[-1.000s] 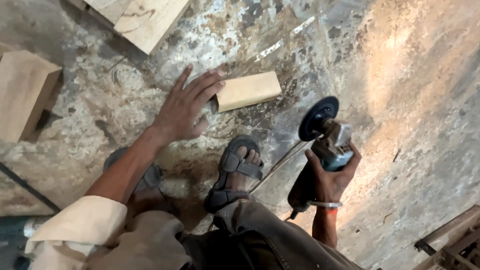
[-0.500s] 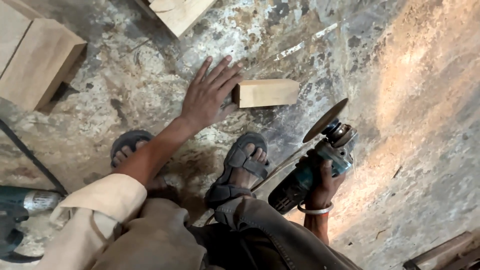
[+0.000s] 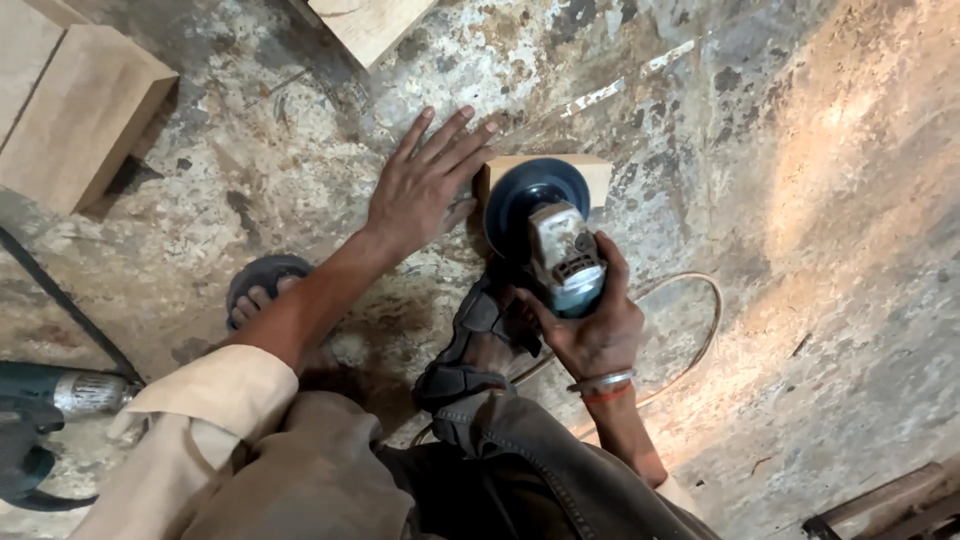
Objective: The person uses an angle grinder to sand and smooth small wooden blocks.
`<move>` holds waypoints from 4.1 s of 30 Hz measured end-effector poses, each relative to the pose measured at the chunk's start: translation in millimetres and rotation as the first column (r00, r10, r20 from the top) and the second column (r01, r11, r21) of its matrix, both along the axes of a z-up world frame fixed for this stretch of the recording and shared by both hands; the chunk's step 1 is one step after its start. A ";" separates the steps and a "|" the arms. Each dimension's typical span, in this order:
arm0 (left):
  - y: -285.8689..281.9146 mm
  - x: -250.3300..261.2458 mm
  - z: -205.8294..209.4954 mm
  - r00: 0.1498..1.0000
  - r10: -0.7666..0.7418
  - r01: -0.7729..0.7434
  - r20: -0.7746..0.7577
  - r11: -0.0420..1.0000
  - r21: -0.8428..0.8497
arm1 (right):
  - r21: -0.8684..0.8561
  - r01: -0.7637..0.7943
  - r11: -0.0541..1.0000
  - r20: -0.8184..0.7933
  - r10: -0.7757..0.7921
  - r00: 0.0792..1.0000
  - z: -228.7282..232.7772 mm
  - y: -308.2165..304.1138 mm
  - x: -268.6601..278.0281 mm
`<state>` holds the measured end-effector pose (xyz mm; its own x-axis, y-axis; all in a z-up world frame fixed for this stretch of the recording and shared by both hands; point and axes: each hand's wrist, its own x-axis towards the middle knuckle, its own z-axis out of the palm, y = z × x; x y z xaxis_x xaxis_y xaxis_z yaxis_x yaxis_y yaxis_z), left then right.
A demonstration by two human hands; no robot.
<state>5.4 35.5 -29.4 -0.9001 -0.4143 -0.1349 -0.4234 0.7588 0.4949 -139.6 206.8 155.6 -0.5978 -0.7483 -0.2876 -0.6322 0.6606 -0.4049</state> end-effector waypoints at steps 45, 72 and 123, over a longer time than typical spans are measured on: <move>-6.7 1.0 24.3 0.998 0.008 -0.009 -0.055 1.000 -0.009 | 0.020 0.111 0.994 -0.021 -0.111 0.994 0.2 2.1 -2.1; -3.3 -18.5 49.0 0.976 0.112 -0.088 -0.189 0.987 0.131 | 0.086 0.217 0.972 0.037 -0.221 0.975 8.5 22.7 -19.5; -5.9 -3.0 19.2 1.000 0.010 -0.010 -0.005 1.000 -0.002 | -0.028 -0.034 0.999 0.007 0.034 0.999 3.8 -12.1 0.4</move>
